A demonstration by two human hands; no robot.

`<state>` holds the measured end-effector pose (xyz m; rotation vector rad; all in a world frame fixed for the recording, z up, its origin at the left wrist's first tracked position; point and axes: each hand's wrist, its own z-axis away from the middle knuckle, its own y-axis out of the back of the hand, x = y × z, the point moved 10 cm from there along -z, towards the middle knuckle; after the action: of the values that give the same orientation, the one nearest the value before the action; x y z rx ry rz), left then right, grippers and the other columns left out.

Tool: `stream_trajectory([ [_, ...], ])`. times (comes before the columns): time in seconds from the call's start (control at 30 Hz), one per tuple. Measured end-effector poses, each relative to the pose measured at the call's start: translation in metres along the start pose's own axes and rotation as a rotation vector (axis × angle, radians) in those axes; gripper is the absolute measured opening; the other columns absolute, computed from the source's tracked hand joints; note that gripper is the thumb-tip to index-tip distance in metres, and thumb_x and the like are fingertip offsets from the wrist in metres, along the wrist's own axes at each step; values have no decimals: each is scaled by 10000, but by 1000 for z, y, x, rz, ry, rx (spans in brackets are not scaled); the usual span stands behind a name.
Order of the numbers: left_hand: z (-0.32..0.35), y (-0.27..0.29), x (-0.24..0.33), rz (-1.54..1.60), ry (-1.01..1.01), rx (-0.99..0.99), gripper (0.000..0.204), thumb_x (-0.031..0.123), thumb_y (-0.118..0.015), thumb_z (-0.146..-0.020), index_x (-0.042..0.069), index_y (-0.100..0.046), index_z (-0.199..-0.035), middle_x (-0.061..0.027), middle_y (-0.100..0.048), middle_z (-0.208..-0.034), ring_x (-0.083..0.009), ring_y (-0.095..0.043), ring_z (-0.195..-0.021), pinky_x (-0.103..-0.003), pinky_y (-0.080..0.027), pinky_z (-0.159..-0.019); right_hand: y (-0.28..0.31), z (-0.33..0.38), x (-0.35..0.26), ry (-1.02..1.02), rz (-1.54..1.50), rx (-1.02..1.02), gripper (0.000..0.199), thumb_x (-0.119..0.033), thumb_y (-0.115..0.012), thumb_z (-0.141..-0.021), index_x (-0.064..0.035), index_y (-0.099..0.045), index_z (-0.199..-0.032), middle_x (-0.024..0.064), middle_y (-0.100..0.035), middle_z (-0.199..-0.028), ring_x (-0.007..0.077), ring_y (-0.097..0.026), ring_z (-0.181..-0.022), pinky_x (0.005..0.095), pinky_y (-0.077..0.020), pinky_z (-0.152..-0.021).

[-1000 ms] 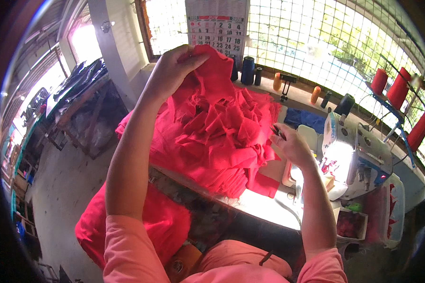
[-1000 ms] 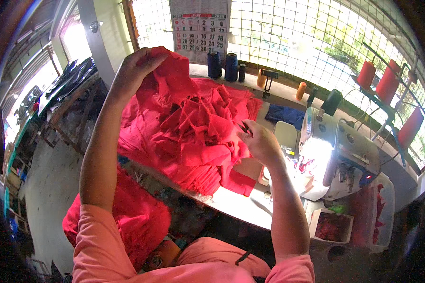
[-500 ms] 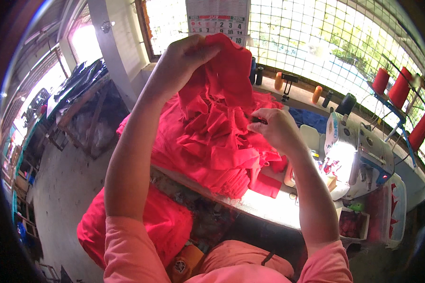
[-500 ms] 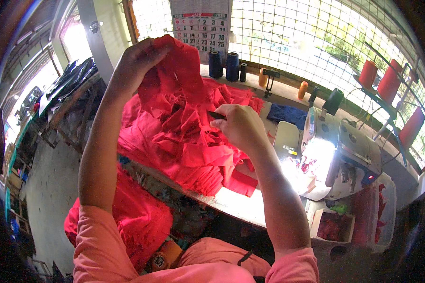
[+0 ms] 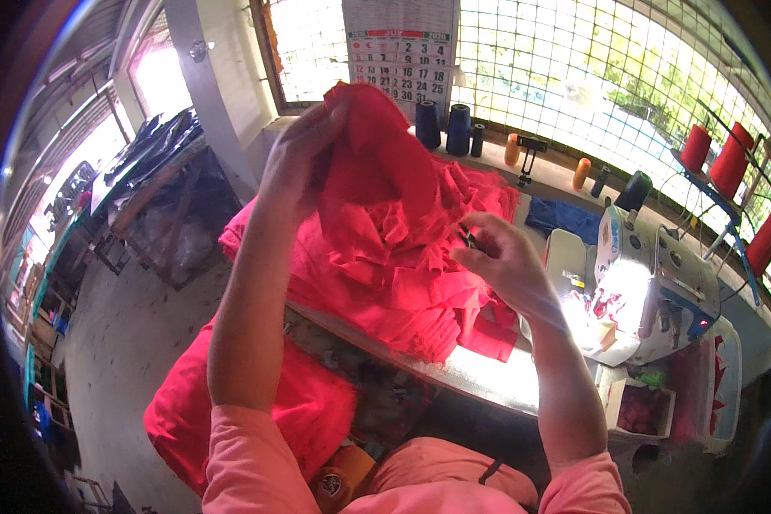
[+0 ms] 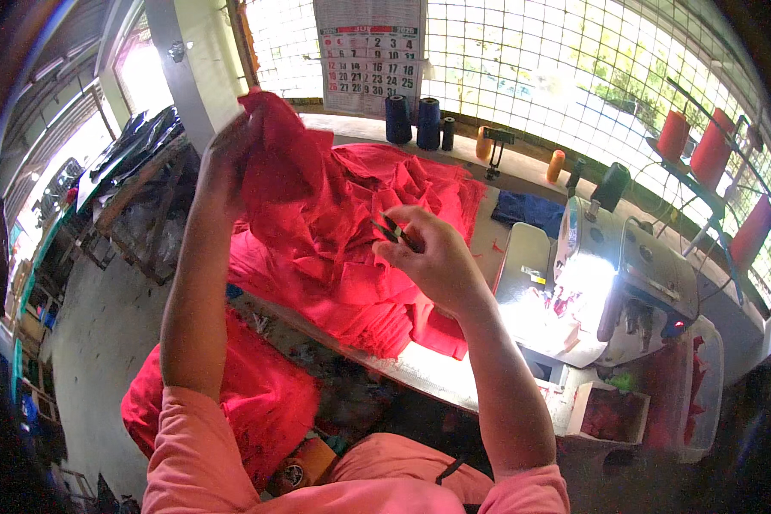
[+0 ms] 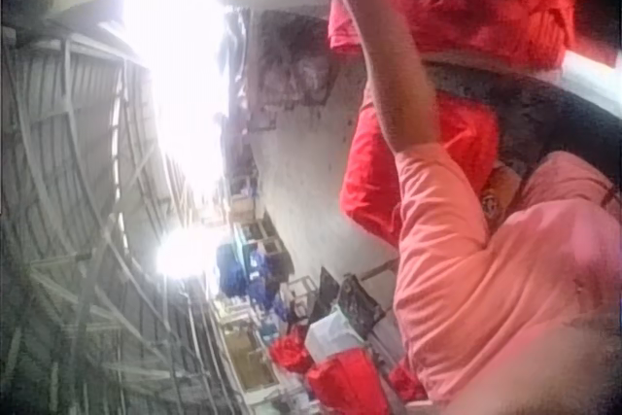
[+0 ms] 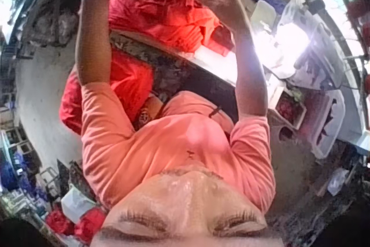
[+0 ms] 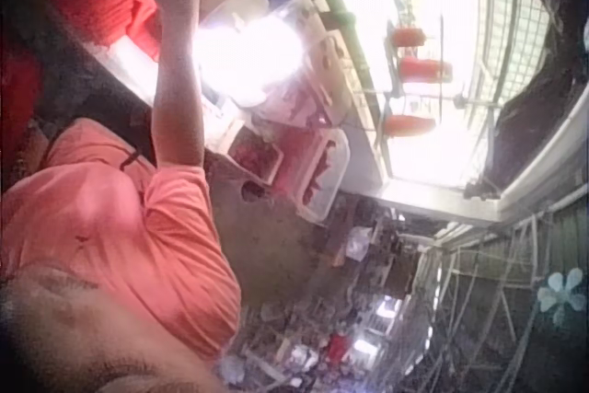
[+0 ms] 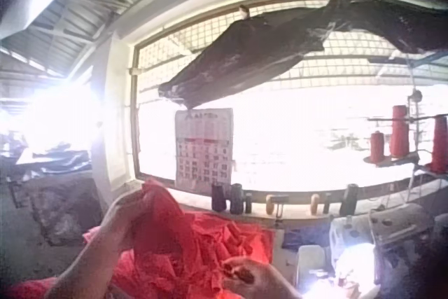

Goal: The person repeatedly picks up red fabric pieces from a pile, trims loose threads or edges using scissors, and places the trimmed pieces into a nearby container. The process is repeated continuously with multiple fabric pieces.

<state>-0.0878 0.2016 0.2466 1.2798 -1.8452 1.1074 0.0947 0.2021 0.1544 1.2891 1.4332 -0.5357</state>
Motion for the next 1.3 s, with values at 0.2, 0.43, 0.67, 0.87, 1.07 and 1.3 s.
stream_trajectory([
  [0.2,32,-3,-49,203,105,3,242,177,-483,-825,22,-495,-1011,-48,-566,-903,-124,-559,-787,-261,-465,-707,-20,26,-15,16,-337,11,169,-123,-635,-723,-62,-538,-848,-73,-333,-583,20,-321,-536,162,-280,-476],
  [0.43,91,35,-101,372,72,134,235,154,-459,-811,34,-495,-1010,-56,-560,-921,-154,-557,-812,-277,-463,-707,-6,60,20,-175,-715,47,104,-139,-555,-780,-60,-504,-733,-32,-464,-550,42,-407,-429,182,-284,-368],
  [0.67,133,49,-120,254,-54,246,228,120,-434,-806,10,-476,-1001,-76,-542,-921,-181,-555,-801,-273,-474,-692,56,96,30,-162,-702,366,134,-133,-537,-769,-12,-525,-825,1,-504,-622,52,-425,-422,180,-315,-359],
  [0.87,149,33,-129,367,118,346,215,78,-449,-799,8,-487,-998,-65,-558,-875,-158,-562,-770,-272,-481,-639,69,114,55,-271,-166,267,143,-144,-532,-772,-4,-539,-745,3,-494,-576,48,-421,-457,196,-311,-398],
  [1.07,146,-3,-172,156,242,308,179,59,-473,-812,20,-518,-980,-32,-569,-867,-108,-540,-781,-237,-438,-669,72,135,111,-367,735,175,239,-217,-540,-782,15,-519,-835,88,-501,-580,185,-473,-533,308,-387,-529],
  [1.3,152,-7,-185,189,292,243,175,101,-496,-818,20,-526,-971,-29,-570,-863,-101,-542,-759,-221,-432,-655,38,154,92,-371,720,-26,344,-264,-534,-763,-44,-497,-1025,154,-524,-921,313,-527,-838,368,-419,-720],
])
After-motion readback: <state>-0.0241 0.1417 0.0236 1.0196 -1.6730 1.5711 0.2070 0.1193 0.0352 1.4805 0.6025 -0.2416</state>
